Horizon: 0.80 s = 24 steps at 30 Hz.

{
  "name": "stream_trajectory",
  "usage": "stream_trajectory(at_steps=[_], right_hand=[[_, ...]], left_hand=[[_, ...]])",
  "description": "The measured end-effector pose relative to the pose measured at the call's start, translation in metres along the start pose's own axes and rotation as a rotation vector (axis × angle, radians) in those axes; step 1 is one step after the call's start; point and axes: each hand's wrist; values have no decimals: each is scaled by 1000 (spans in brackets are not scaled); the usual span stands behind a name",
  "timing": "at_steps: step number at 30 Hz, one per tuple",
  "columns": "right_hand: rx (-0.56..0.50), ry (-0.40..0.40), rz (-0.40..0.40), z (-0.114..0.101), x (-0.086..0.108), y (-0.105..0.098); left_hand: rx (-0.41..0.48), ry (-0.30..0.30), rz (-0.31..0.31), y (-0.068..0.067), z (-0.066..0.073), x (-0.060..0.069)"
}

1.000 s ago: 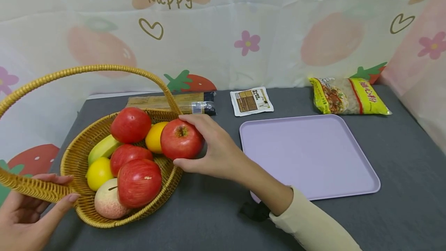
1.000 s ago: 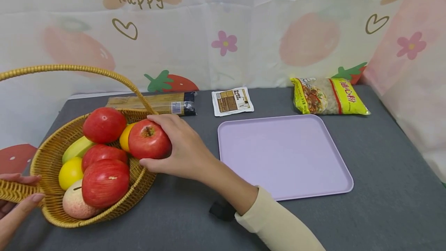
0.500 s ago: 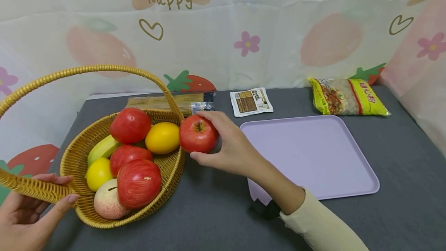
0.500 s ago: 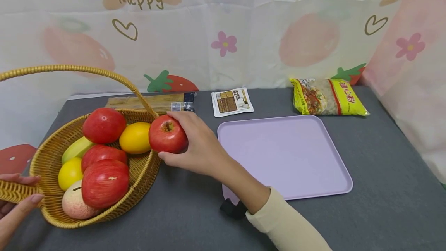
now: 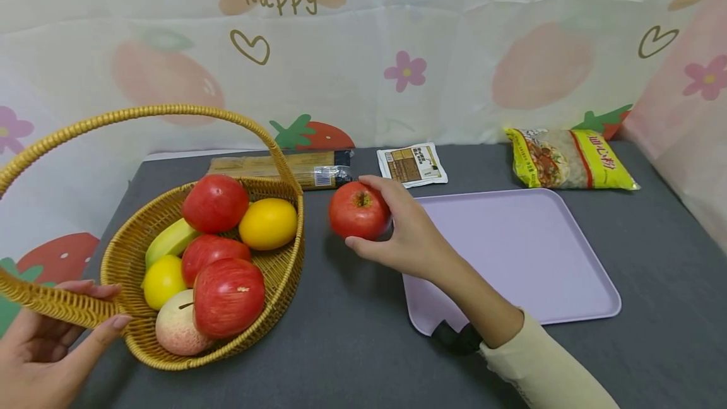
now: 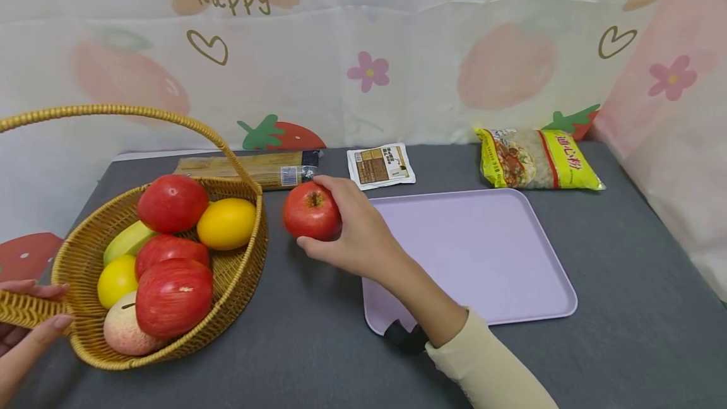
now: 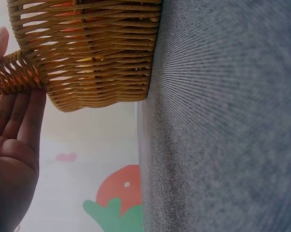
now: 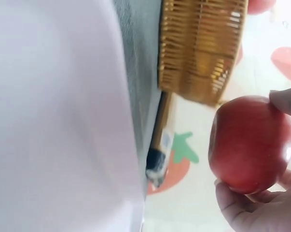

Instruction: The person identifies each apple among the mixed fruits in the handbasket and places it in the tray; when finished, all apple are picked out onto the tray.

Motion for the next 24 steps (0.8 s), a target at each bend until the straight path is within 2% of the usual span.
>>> stream_trajectory(at_steps=[7,24], right_hand=[[19,74,14,13,3,-18],[106,141,-31,29,8,-38]], left_hand=[[3,1,8,0,-1,0],[-5,-2,2,1,-4,1]])
Point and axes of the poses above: each hand's wrist, its own x-axis away from the middle knuckle, its own y-axis out of the palm, z = x × y, and after that the axes turned 8 degrees about y, right-handed
